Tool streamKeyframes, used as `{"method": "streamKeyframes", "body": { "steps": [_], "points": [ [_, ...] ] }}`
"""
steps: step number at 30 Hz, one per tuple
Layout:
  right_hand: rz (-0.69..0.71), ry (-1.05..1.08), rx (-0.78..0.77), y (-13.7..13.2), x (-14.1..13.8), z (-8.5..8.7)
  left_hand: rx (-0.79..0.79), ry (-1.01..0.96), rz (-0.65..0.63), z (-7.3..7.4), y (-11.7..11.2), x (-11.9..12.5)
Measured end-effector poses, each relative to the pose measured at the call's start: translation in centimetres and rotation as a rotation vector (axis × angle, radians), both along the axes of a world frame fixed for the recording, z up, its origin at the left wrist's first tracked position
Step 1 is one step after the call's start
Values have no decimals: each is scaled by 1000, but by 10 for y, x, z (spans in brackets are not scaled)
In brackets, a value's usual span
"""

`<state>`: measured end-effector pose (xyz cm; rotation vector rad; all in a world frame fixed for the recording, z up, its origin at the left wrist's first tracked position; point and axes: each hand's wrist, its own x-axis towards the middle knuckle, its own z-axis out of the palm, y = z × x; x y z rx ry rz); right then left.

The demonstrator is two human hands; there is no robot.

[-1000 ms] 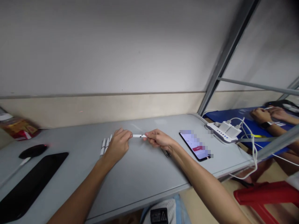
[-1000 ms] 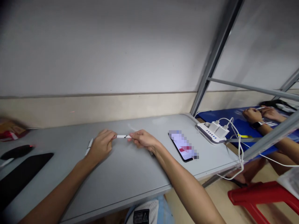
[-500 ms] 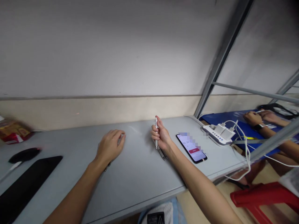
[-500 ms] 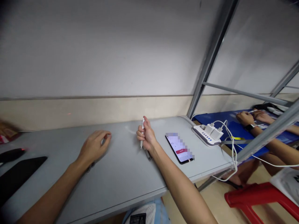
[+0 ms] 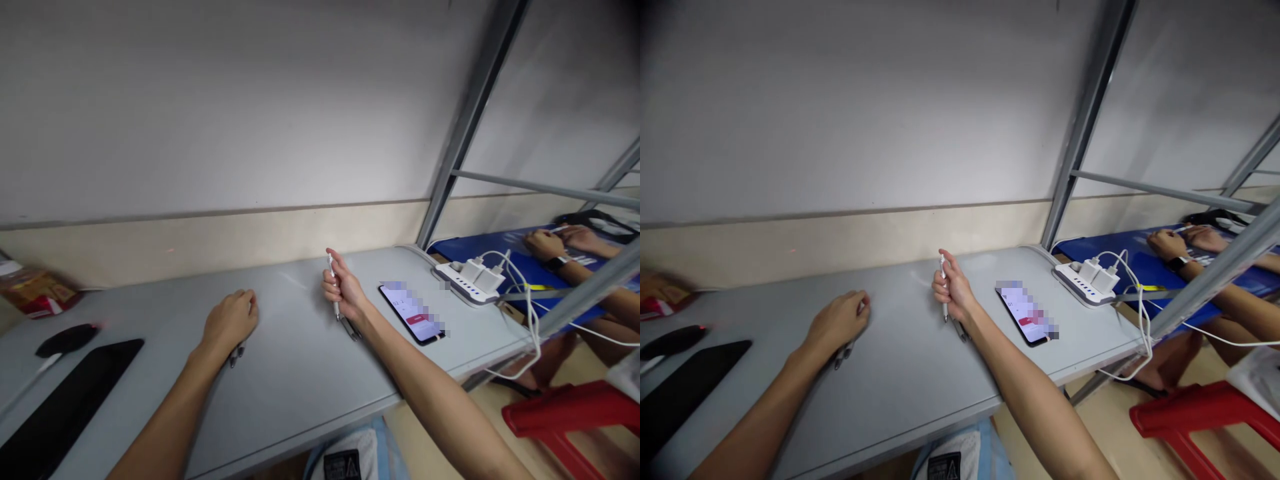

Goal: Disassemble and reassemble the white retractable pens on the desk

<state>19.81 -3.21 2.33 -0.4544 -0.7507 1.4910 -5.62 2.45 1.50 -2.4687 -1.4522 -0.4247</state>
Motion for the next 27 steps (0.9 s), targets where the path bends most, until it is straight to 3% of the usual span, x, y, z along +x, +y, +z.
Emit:
{"method": "streamKeyframes", "body": {
  "steps": [6,17,21,25,27],
  "points": [
    [-25,-10,-25,1,-2,0,-116,99,89,7,-9,10],
    [22,-62,-33,0,-3,1,-105,110,92,0,-9,11],
    [-7,-232,-57,-1,-2,3,-105,100,66,-2,-7,12],
    [-140,-445,-113,-1,4,7,-94,77,-34,-5,-8,14],
    [-229,-574,-105,0,9,7,-57,76,-19,-5,-9,16]
  ]
}}
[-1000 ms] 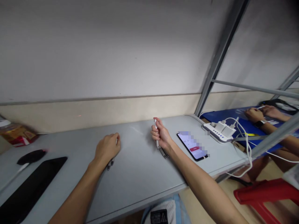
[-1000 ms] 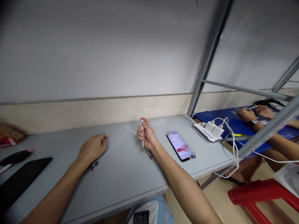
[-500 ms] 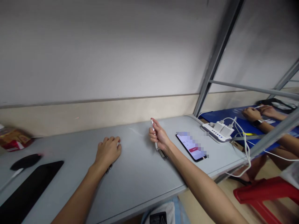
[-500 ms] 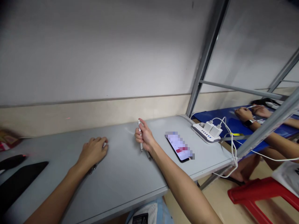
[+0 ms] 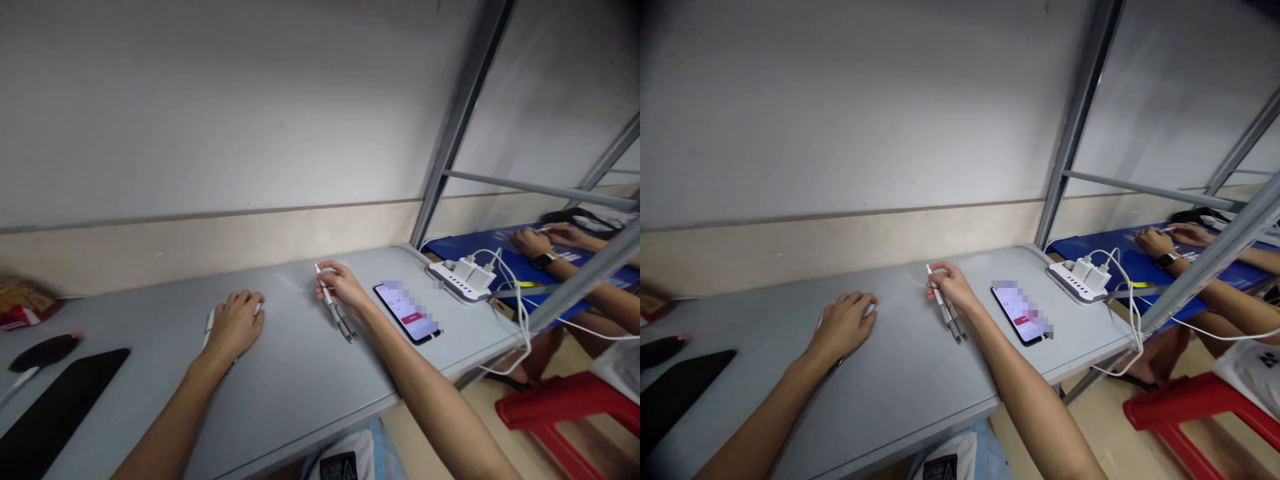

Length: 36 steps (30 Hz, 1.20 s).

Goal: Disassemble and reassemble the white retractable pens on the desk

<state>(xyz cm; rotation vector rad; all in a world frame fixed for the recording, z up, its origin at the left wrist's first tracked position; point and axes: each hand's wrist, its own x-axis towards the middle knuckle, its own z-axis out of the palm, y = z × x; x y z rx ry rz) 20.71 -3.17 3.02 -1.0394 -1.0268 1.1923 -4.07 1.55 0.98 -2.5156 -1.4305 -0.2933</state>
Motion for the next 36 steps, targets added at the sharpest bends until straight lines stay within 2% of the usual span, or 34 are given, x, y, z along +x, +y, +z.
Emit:
{"method": "streamKeyframes", "body": {
  "steps": [3,6,11,14,20,24,28,31,34,36],
  "points": [
    [-128,-292,31,2,7,-3,37,9,114,0,0,0],
    [-175,-580,35,2,8,-8,14,34,185,-1,0,0],
    [-219,-1064,123,1,-4,-19,6,55,163,-3,0,0],
    [-193,-1220,91,0,-11,-23,12,52,148,-3,-2,3],
    [-152,-1274,24,0,-6,-21,-18,-37,167,7,-6,9],
    [-115,-1288,-3,2,4,-20,-76,-223,191,9,-8,12],
    [-120,-1316,21,0,3,-19,-137,-338,45,8,-13,17],
    [-158,-1338,162,-5,-5,-15,-216,-360,-81,7,-19,24],
    [-24,-1259,413,-9,-12,-12,-279,-408,-276,7,-24,30],
    [90,-1204,490,-9,-14,-12,-280,-445,-362,7,-25,31]
  ]
}}
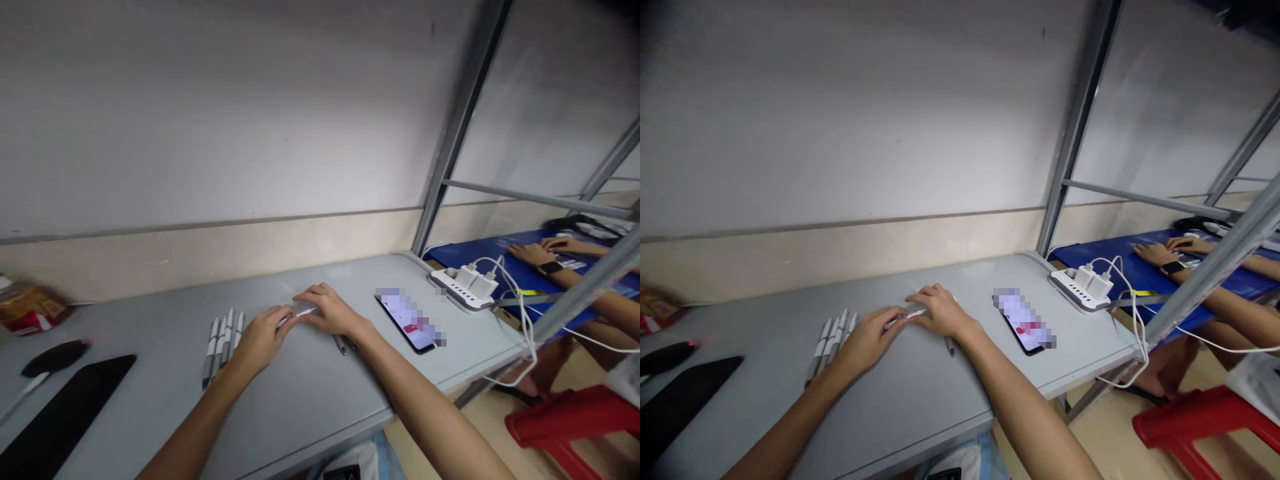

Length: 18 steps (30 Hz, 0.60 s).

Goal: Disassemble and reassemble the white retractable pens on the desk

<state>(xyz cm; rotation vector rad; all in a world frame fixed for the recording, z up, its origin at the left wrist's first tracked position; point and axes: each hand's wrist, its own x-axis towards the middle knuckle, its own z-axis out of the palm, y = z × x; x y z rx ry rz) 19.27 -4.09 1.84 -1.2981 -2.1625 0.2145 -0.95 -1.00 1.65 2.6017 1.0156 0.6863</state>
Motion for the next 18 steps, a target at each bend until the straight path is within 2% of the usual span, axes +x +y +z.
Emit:
{"method": "streamKeyframes", "body": {
  "steps": [2,5,8,12,14,18],
  "points": [
    [44,28,-53,1,0,-1,22,-28,5,-1,1,-1],
    [-5,106,-124,4,1,-4,53,-4,50,-1,6,-7],
    [-144,84,-138,5,5,-5,88,36,57,-1,14,-15],
    [-393,-96,-215,4,11,-8,140,7,200,-2,24,-26],
    [-412,-139,-271,4,14,-8,144,-7,242,-3,27,-30],
    [-436,-150,-307,6,20,-8,131,5,227,-4,27,-29]
  ]
}}
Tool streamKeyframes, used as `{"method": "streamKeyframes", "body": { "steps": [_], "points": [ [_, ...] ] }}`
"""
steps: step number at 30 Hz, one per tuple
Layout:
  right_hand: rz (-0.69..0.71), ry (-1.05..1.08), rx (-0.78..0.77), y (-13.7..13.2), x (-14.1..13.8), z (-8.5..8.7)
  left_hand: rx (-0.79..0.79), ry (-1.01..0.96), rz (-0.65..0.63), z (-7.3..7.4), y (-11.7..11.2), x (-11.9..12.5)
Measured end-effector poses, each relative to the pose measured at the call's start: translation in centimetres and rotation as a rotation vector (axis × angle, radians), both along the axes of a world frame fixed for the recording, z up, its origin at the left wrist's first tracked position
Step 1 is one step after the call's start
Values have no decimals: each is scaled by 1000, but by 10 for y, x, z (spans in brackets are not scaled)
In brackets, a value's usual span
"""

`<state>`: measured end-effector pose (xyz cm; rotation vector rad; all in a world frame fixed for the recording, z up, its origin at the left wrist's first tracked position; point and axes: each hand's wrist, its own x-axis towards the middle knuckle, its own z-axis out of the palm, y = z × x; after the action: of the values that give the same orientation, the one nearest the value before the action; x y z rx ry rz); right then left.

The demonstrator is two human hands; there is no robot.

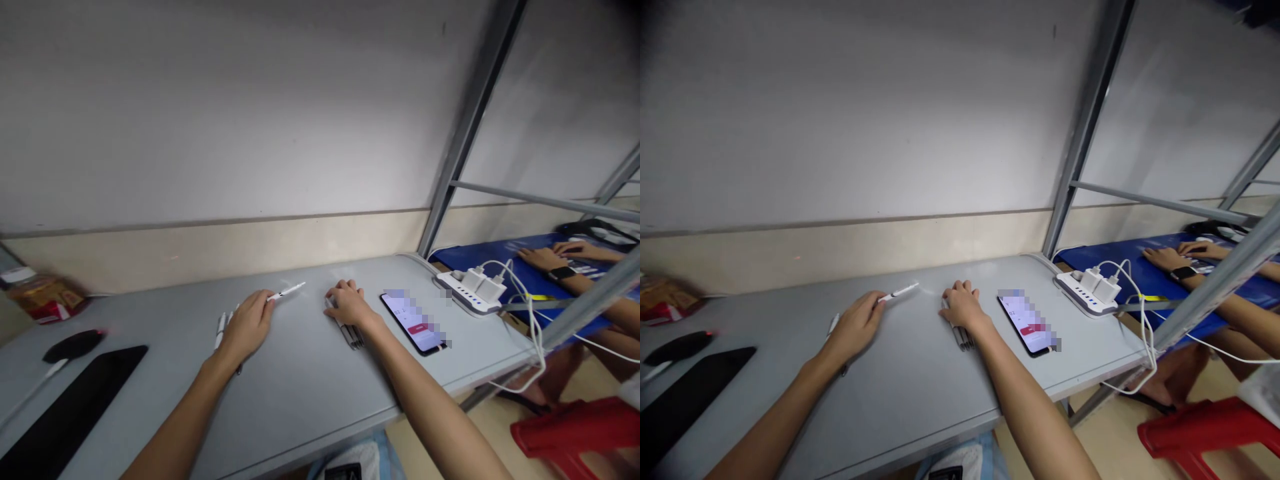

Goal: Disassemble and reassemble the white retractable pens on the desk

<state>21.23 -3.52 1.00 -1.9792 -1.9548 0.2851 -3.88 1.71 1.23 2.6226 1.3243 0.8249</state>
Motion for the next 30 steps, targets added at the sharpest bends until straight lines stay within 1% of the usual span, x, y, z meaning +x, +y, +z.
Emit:
{"method": "streamKeyframes", "body": {
  "steps": [6,7,9,11,12,14,15,16,18,21,24,28,30],
  "points": [
    [-20,38,-36,1,8,1,-7,-13,-24,1,-5,7],
    [-28,51,-12,1,8,1,-10,-24,-10,1,-6,8],
    [-31,96,84,1,7,3,-19,-43,25,0,-7,10],
    [35,169,201,0,3,6,-35,-44,19,-1,-8,12],
    [97,209,248,-1,0,7,-41,-43,-6,-1,-9,14],
    [229,285,309,-3,-6,10,-49,-51,-77,0,-12,16],
    [281,316,312,-4,-8,11,-52,-61,-108,1,-14,17],
    [318,347,287,-6,-10,12,-56,-73,-132,2,-16,17],
    [350,410,227,-7,-13,14,-68,-86,-150,5,-20,18],
    [332,518,189,-8,-14,16,-65,-71,-153,7,-21,18],
    [325,635,135,-8,-13,18,2,-4,-163,7,-18,16],
    [377,765,7,-9,-12,21,113,102,-170,7,-16,14],
    [364,794,-10,-8,-13,20,132,159,-170,9,-17,13]
  ]
}}
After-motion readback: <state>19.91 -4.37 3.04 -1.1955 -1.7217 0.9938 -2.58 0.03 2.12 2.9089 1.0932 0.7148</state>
